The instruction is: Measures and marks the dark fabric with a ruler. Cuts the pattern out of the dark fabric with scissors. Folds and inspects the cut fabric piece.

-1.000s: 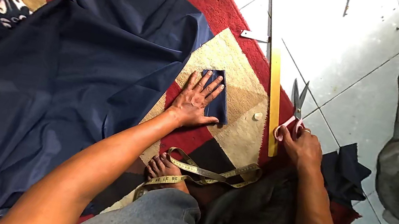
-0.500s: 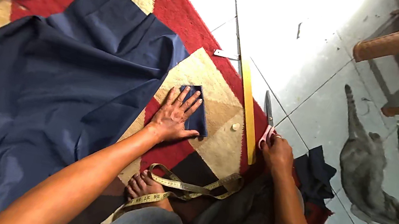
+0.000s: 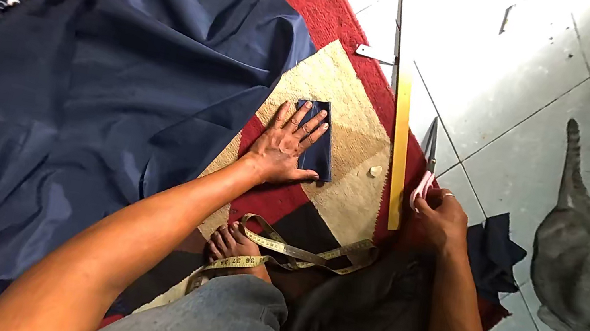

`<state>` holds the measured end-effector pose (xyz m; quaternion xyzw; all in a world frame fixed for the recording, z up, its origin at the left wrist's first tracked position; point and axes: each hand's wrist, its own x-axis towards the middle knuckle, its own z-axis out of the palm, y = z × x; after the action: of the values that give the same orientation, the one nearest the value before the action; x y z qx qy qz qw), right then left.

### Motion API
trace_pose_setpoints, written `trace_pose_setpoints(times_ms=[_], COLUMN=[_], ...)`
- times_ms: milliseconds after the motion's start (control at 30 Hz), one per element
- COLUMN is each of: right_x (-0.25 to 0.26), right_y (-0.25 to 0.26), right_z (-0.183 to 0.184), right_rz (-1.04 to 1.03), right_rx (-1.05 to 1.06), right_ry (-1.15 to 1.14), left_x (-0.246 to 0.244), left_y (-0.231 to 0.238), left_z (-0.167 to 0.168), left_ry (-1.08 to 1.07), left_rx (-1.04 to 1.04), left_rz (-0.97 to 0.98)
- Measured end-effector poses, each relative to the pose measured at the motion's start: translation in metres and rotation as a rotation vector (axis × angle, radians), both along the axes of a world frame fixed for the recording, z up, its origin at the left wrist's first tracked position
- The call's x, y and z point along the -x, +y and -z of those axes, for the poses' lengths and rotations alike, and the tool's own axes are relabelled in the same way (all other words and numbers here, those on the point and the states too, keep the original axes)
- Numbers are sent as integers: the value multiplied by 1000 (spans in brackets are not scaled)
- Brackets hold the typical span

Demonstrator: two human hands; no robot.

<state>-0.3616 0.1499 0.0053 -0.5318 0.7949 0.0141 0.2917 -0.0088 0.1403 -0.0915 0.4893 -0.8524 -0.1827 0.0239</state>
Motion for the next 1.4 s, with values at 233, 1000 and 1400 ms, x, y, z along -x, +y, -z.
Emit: trace_pose_setpoints(times_ms=[233,1000,1400], right_x=[-31,-76,-125], right_y=[47,80,23], right_z=[-15,-8,-40], right_rz=[285,-196,-440], right_rx=[43,63,-457], right_ry=[-1139,-203,187], left_x=[-2,-1,-2], left_y=[0,-2,-1], left_z=[1,-2,0], left_ry=[1,18,-1], left_rx=[24,-1,7], left_rz=[7,3,6])
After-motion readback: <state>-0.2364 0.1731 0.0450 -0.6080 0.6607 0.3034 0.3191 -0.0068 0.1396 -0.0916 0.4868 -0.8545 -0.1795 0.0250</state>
